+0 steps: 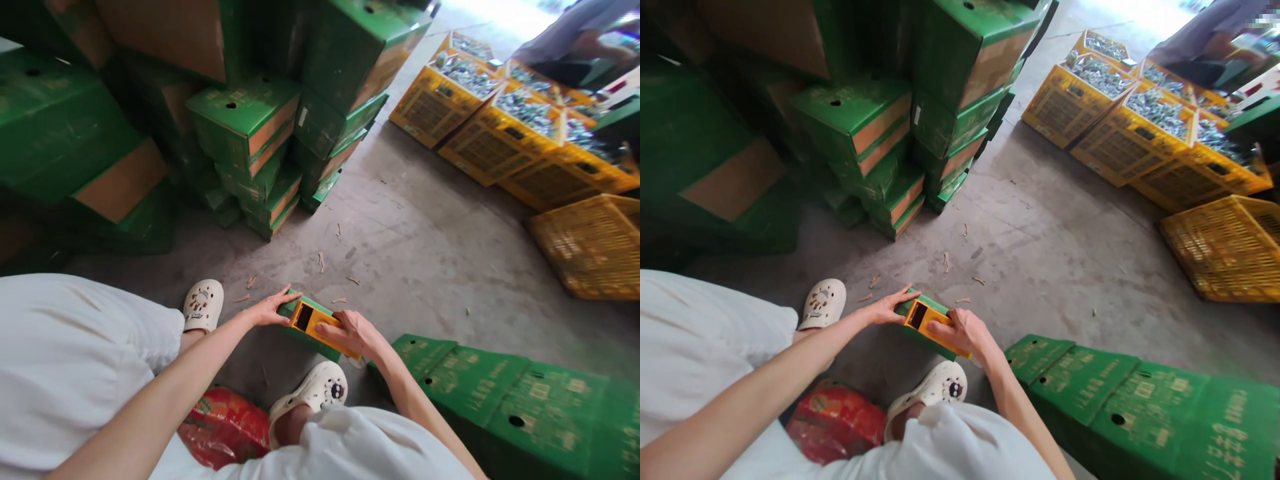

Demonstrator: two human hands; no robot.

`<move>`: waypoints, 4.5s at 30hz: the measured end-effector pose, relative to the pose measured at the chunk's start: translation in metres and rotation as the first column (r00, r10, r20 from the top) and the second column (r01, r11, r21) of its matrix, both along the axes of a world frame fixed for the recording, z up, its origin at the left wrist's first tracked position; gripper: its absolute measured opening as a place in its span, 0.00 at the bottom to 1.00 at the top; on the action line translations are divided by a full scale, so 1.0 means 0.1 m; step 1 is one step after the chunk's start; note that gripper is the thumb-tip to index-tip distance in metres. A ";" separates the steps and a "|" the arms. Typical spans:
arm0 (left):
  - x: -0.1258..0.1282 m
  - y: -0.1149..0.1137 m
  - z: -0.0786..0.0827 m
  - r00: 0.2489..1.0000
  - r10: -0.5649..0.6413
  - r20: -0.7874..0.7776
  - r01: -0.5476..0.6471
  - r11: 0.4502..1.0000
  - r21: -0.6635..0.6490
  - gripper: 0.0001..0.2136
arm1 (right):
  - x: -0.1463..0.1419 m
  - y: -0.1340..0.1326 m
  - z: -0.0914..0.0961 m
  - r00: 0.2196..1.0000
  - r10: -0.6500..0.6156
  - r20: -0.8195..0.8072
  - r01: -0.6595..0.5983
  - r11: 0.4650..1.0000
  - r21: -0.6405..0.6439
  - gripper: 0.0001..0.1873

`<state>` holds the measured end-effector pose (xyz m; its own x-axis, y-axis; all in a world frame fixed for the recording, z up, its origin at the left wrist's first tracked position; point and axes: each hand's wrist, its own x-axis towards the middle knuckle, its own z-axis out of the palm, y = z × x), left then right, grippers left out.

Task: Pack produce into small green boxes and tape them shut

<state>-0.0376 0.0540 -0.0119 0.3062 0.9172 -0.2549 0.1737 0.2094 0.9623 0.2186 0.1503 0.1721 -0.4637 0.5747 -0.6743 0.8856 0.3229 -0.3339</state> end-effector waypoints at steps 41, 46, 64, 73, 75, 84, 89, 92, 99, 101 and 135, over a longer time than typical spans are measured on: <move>0.43 0.06 0.19 0.772 -0.024 -0.635 0.372 0.827 0.421 0.54 | 0.62 -0.03 0.15 0.979 -0.012 0.206 0.017 1.000 -0.023 0.34; 0.42 0.04 0.23 0.739 -0.027 -0.673 0.394 0.828 0.399 0.54 | 0.53 -0.05 0.06 0.967 -0.032 0.251 0.039 0.999 -0.024 0.34; 0.85 0.04 0.57 0.483 -0.174 -0.858 0.622 0.758 0.196 0.56 | 0.52 -0.35 0.08 0.965 -0.131 0.228 0.145 0.988 -0.044 0.36; 0.57 -0.15 0.48 0.530 -0.174 -0.830 0.611 0.757 0.231 0.54 | 0.35 -0.48 0.05 0.977 -0.116 0.180 0.135 0.986 -0.097 0.38; 0.57 -0.14 0.47 0.546 -0.168 -0.821 0.603 0.759 0.245 0.54 | 0.47 -0.49 0.06 0.980 -0.107 0.166 0.126 0.987 -0.105 0.38; 0.55 -0.14 0.53 0.552 -0.160 -0.818 0.597 0.761 0.254 0.53 | 0.83 -0.60 -0.10 0.960 -0.172 0.223 0.186 0.982 -0.043 0.33; 0.72 -0.19 0.52 0.460 -0.146 -0.876 0.615 0.764 0.195 0.57 | 0.77 -0.62 -0.15 0.954 -0.200 0.223 0.211 0.977 -0.025 0.30; 0.97 -0.24 0.48 0.436 -0.140 -0.889 0.600 0.782 0.171 0.63 | 0.75 -0.63 -0.12 0.950 -0.204 0.237 0.218 0.975 -0.033 0.31; 1.13 -0.26 0.44 0.544 -0.122 -0.830 0.580 0.770 0.267 0.52 | 0.76 -0.66 -0.11 0.951 -0.241 0.192 0.255 0.966 -0.050 0.28; 1.09 -0.25 0.44 0.553 -0.121 -0.825 0.578 0.768 0.275 0.53 | 0.83 -0.68 -0.09 0.959 -0.251 0.132 0.260 0.964 -0.061 0.25; 1.50 -0.45 0.41 0.521 -0.149 -0.840 0.589 0.775 0.229 0.58 | 1.65 -0.87 0.46 0.918 -0.240 0.316 0.271 0.961 -0.058 0.23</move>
